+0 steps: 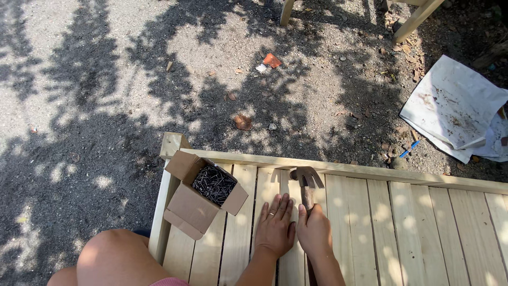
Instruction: The person sits beside a wooden slatted frame outdoors and hammers nails along its edge rail, taking nails one at a time from an open cardboard nail box. They position each nail on the rail with one hand and drive it in with a claw hammer, working along the frame.
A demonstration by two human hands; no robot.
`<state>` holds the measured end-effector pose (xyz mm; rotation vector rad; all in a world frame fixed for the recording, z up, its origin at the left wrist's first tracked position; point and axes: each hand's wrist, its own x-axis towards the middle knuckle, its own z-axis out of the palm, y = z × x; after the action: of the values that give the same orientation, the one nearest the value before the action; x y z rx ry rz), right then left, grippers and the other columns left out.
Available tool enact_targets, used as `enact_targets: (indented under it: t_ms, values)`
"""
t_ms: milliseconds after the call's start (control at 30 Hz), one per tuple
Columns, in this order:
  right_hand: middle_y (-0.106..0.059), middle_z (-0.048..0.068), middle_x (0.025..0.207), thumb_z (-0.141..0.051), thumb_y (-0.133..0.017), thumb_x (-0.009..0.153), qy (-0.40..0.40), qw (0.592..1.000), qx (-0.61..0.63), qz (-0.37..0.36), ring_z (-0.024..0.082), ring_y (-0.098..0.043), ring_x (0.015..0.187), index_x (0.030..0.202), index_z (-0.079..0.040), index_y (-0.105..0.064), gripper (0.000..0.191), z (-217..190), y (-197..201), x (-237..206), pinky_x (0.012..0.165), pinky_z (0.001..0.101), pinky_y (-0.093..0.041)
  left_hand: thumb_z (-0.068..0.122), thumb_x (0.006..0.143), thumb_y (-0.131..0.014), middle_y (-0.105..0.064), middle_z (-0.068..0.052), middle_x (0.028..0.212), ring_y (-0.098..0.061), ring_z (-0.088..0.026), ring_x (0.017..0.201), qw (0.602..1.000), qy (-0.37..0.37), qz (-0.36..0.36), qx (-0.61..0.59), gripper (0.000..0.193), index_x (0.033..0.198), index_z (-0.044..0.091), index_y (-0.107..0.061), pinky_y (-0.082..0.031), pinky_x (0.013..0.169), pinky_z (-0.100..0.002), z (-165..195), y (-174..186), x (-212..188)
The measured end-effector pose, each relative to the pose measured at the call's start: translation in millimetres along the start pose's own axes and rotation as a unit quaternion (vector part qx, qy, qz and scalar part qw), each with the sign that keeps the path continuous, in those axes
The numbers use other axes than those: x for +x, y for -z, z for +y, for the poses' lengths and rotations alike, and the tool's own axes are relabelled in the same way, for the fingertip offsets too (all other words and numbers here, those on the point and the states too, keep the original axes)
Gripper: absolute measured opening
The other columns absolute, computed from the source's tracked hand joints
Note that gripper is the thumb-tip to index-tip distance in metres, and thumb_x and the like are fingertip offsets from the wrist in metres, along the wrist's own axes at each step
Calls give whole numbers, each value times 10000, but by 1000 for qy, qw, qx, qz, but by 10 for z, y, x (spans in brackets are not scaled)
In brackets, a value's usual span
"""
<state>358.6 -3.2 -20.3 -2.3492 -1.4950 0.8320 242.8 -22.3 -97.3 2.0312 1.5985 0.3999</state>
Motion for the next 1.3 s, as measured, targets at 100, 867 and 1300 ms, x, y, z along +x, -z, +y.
enact_targets:
  t_ms: [100, 867, 1300]
  values:
    - [-712, 228, 740, -393, -551, 982, 40, 998, 24, 42, 432, -723, 732, 934, -9, -595, 390, 28, -34, 34, 662, 499, -555, 312, 951, -529, -237, -85, 1680, -138, -263, 1559, 1000, 2, -1, -3, 698, 1576, 74, -329, -69, 1228, -493, 12, 39, 31]
    - [-677, 154, 1101, -186, -703, 854, -13, 995, -46, 83, 367, -674, 1028, 1244, -106, -533, 433, -80, -403, -552, 876, 479, -541, 9, 878, -543, -669, -158, 1263, -631, -326, 1166, 998, 5, -18, -53, 512, 1389, 23, -574, -522, 992, -409, -287, 850, -167]
    - [-765, 122, 955, -149, -717, 850, 244, 945, 121, 181, 340, -701, 914, 1044, -105, -769, 206, -1198, 53, -357, 816, 437, -560, -91, 817, -504, -718, -139, 1071, -709, -339, 990, 879, -116, 399, -233, 331, 1023, 44, -724, -574, 850, -401, -120, 1901, -54]
